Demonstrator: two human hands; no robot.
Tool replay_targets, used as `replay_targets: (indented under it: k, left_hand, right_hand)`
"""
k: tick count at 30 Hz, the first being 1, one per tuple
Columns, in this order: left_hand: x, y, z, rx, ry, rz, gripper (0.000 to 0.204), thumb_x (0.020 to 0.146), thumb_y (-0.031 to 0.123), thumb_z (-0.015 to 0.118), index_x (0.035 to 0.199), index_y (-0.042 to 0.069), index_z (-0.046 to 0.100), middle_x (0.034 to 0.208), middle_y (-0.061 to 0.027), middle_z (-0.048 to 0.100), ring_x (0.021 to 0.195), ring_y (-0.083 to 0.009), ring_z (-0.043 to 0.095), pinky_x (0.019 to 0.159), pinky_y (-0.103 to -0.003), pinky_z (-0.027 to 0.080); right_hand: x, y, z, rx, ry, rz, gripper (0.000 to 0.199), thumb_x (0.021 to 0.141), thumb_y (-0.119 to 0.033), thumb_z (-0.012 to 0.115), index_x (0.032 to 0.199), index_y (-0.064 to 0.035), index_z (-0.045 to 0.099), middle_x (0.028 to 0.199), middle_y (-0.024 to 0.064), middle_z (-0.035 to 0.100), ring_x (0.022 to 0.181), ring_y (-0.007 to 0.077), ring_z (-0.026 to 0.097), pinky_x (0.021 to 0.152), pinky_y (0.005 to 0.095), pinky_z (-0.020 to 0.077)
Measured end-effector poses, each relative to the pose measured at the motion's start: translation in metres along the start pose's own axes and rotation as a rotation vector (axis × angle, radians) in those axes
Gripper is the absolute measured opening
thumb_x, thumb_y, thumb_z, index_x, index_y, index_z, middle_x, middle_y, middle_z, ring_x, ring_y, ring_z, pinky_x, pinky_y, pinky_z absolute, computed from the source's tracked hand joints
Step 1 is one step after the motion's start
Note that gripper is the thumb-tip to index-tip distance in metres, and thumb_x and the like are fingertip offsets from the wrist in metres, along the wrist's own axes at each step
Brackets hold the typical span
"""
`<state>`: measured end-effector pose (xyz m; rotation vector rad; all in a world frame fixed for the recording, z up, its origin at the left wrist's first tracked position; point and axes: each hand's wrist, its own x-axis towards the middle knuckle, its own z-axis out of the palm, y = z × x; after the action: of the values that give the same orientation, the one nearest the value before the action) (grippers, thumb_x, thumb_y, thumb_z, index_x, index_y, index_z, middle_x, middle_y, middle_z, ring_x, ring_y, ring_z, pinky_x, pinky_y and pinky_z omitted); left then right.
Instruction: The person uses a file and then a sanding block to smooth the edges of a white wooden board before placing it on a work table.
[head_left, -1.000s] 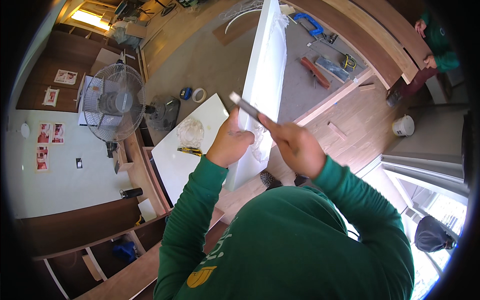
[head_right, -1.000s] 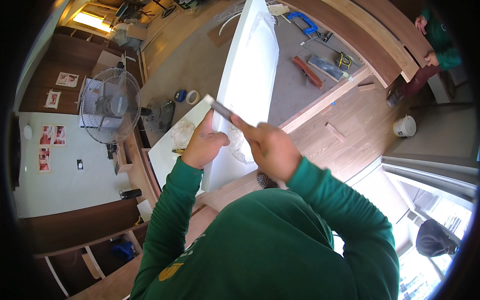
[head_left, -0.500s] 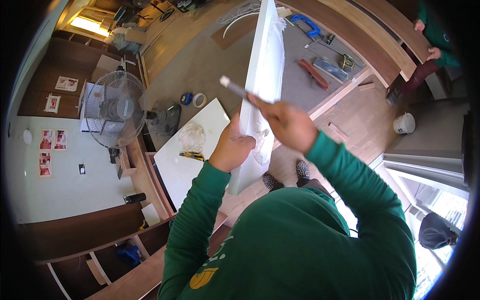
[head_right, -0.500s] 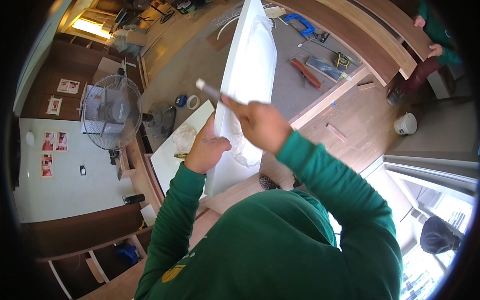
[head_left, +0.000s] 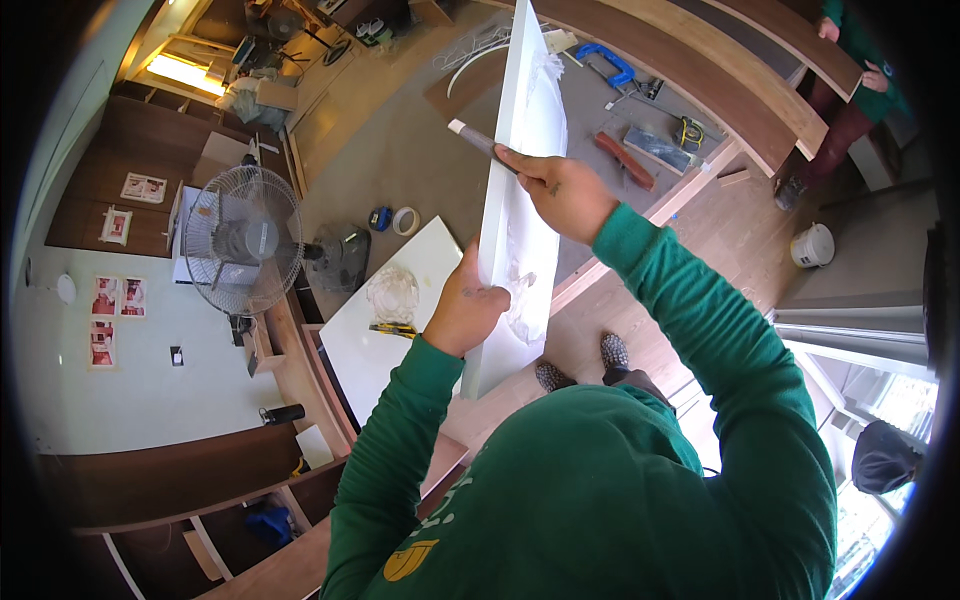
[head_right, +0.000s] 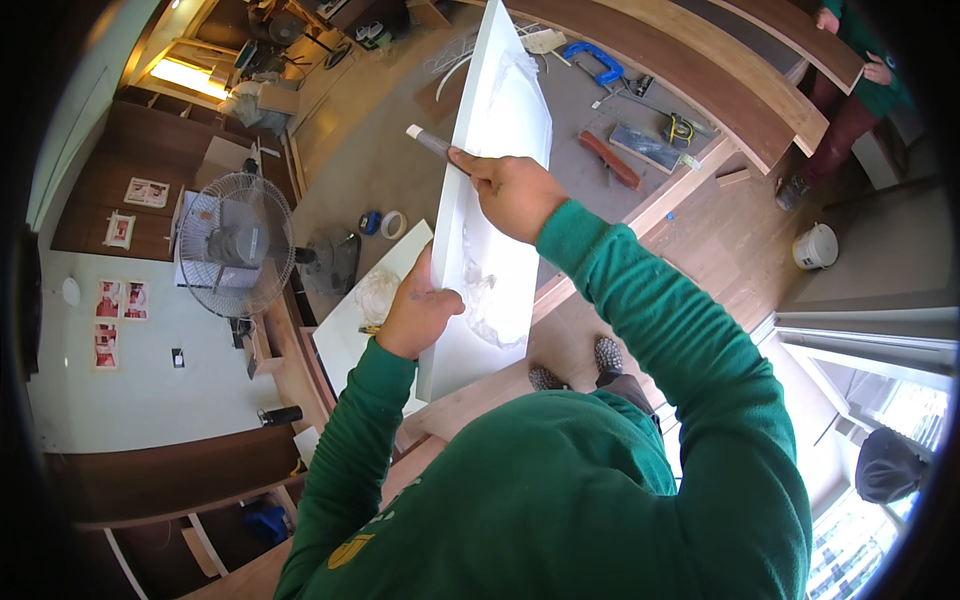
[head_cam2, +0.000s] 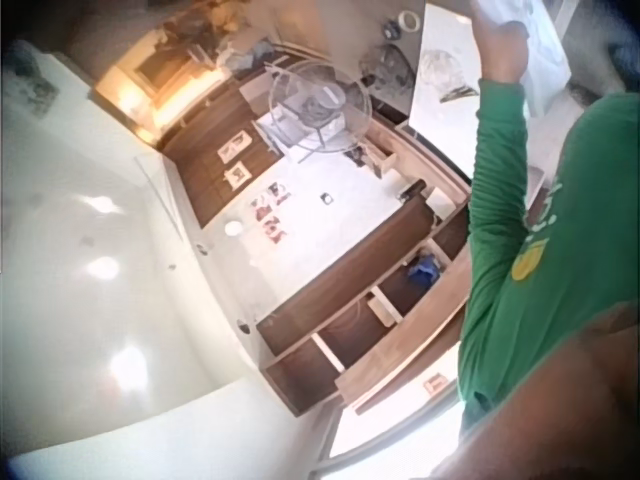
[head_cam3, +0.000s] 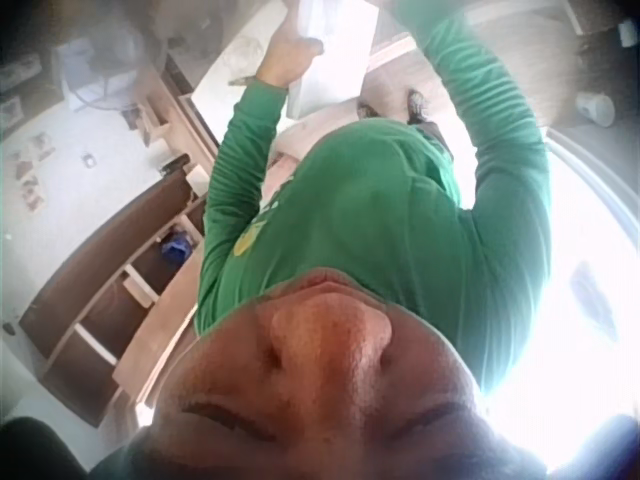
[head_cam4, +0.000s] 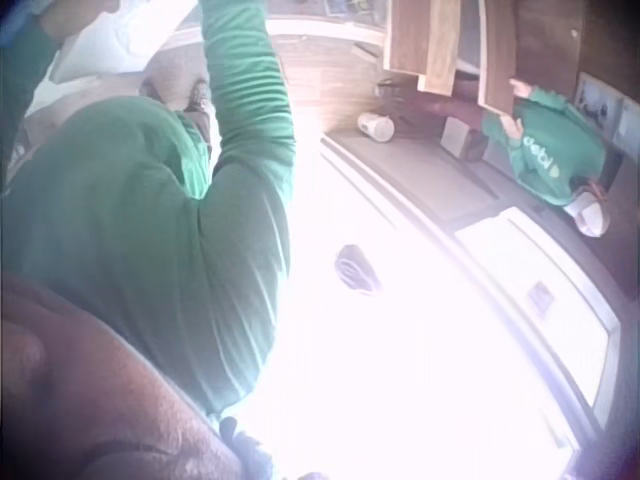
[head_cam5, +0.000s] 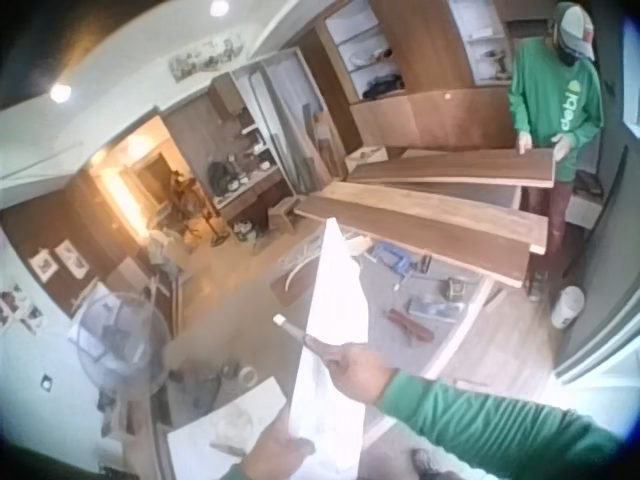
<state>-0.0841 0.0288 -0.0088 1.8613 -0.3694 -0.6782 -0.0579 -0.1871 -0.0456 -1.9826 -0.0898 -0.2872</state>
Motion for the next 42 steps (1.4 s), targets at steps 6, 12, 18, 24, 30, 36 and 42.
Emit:
replay_targets:
  k: [6, 12, 18, 24, 30, 36, 42]
  left_hand:
    - [-0.005, -0.004, -0.004, -0.006, 0.037, -0.033, 0.08, 0.076, -0.008, 0.051, 0.154, 0.002, 0.037, 0.134, -0.0107, 0.061, 0.122, -0.0202, 0.06, 0.102, -0.031, 0.048]
    - [-0.003, -0.005, -0.007, 0.009, 0.002, -0.018, 0.079, 0.077, -0.009, 0.048, 0.155, 0.002, 0.036, 0.137, -0.0123, 0.061, 0.125, -0.0221, 0.061, 0.105, -0.033, 0.048]
    - [-0.002, 0.0, -0.005, 0.054, 0.057, 0.065, 0.088, 0.076, -0.009, 0.053, 0.16, 0.001, 0.029, 0.154, -0.0165, 0.046, 0.14, -0.0255, 0.047, 0.113, -0.033, 0.039]
    - [-0.011, -0.002, -0.015, 0.879, 0.159, 0.358, 0.083, 0.09, 0.005, 0.058, 0.163, 0.002, 0.02, 0.169, -0.0259, 0.02, 0.15, -0.0399, 0.036, 0.12, -0.042, 0.033]
    - [0.001, 0.021, -0.005, 1.319, 0.15, 0.264, 0.083, 0.094, 0.018, 0.061, 0.164, 0.003, 0.018, 0.17, -0.0237, 0.016, 0.149, -0.0465, 0.033, 0.119, -0.058, 0.031]
    - [0.052, 0.029, -0.004, 1.495, 0.182, 0.233, 0.085, 0.095, 0.025, 0.062, 0.164, 0.004, 0.017, 0.171, -0.0196, 0.015, 0.15, -0.046, 0.032, 0.117, -0.062, 0.032]
    - [0.116, 0.045, -0.004, 1.337, 0.182, 0.229, 0.086, 0.097, 0.032, 0.062, 0.164, 0.004, 0.017, 0.172, -0.0177, 0.011, 0.152, -0.0436, 0.03, 0.119, -0.061, 0.031]
  right_hand:
    - [-0.085, -0.014, 0.009, -0.075, -0.121, -0.078, 0.063, 0.093, -0.002, 0.055, 0.152, -0.027, 0.053, 0.077, 0.0222, 0.063, 0.068, 0.0357, 0.064, 0.068, 0.0442, 0.0524]
    - [0.02, 0.01, -0.005, -0.16, -0.021, -0.019, 0.047, 0.1, -0.014, 0.056, 0.143, -0.0335, 0.061, 0.078, 0.024, 0.063, 0.058, 0.0312, 0.059, 0.061, 0.0419, 0.0506]
    - [0.049, 0.029, -0.03, -0.009, 0.181, 0.076, 0.044, 0.104, -0.014, 0.053, 0.147, -0.0241, 0.059, 0.094, 0.0166, 0.073, 0.075, 0.0247, 0.066, 0.078, 0.0386, 0.0543]
    - [-0.115, 0.141, -0.037, 0.439, 0.16, 0.639, 0.048, 0.103, -0.011, 0.051, 0.151, -0.0163, 0.055, 0.059, -0.0035, 0.042, 0.038, 0.008, 0.035, 0.034, 0.0286, 0.0312]
    - [-0.363, 0.302, -0.011, -0.117, 0.112, 0.816, 0.045, 0.099, -0.013, 0.056, 0.145, -0.0139, 0.06, 0.107, 0.0165, 0.075, 0.063, 0.0254, 0.069, 0.059, 0.0393, 0.0581]
    - [-0.461, 0.304, -0.027, -0.296, -0.075, 1.119, 0.045, 0.094, -0.013, 0.051, 0.137, -0.0145, 0.065, 0.125, 0.0223, 0.069, 0.117, 0.0397, 0.066, 0.102, 0.0435, 0.0524]
    - [-0.472, 0.312, -0.045, -0.2, -0.001, 1.277, 0.047, 0.093, -0.012, 0.049, 0.137, -0.0142, 0.065, 0.124, 0.0231, 0.069, 0.116, 0.0405, 0.066, 0.1, 0.0435, 0.053]
